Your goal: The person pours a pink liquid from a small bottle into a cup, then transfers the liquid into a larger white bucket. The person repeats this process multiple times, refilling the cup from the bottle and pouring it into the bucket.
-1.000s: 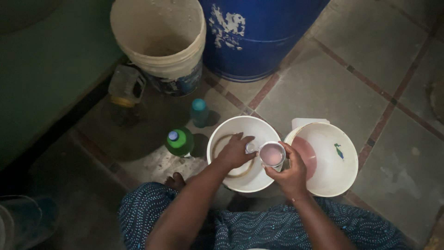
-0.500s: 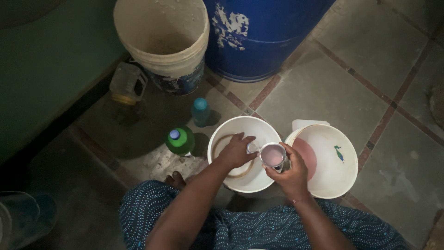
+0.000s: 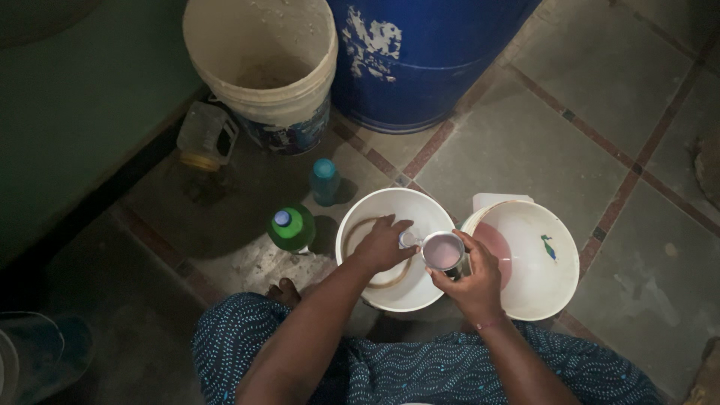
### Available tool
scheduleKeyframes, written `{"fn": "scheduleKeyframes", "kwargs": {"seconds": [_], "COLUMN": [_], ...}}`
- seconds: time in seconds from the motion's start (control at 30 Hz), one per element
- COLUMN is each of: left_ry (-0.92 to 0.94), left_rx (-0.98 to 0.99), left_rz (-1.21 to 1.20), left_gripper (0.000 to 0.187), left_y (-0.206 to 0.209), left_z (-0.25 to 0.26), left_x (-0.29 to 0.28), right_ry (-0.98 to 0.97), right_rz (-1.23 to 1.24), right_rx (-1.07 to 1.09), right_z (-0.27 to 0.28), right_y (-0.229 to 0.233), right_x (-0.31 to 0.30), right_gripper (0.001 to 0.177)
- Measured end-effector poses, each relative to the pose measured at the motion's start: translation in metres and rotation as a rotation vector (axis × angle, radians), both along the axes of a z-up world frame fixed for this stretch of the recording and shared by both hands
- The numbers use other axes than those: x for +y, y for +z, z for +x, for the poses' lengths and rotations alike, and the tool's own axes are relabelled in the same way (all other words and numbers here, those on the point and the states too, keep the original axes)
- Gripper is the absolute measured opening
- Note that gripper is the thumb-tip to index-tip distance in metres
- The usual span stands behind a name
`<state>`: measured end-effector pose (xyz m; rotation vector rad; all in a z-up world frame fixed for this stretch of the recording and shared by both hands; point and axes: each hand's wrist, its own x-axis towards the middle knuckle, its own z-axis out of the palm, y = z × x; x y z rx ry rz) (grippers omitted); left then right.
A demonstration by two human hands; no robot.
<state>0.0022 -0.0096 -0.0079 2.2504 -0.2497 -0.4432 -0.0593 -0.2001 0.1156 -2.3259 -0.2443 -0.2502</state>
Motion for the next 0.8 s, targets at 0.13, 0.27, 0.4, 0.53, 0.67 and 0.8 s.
{"fn": "scheduleKeyframes", "kwargs": {"seconds": [0.13,0.27,0.4,0.53,0.67,0.8], "left_ry": [0.002,0.003,0.007,0.006,-0.004,-0.011], "left_rx": [0.001,-0.010,-0.027,-0.018,-0.024,-0.019], "left_rz": [-0.006,-0.011,-0.013,-0.017,-0.014,-0.009], "left_gripper": [0.075,0.075,0.076,0.076,0.076,0.077], "left_y": [0.000,-0.004,-0.008,-0.010,-0.010,-0.011], "left_z": [0.000,0.001,0.000,0.000,0.001,0.002], "left_x": [0.000,0.001,0.000,0.000,0.000,0.000], "right_ry": [0.005,0.004,0.011,0.000,0.013,0.006], "right_rz": [0.003,-0.117,-0.134,-0.125,-0.198,-0.180], "right_rx": [0.013,-0.094,-0.085,-0.056,-0.125,-0.053], "right_z": [0.001,-0.002,-0.001,-0.001,-0.001,-0.002], "right_y": [0.001,-0.003,-0.004,-0.002,-0.004,-0.002], "right_x": [-0.001,-0.001,-0.004,-0.005,-0.005,-0.007], "right_gripper": [0.075,0.078,0.079,0.078,0.084,0.082]}}
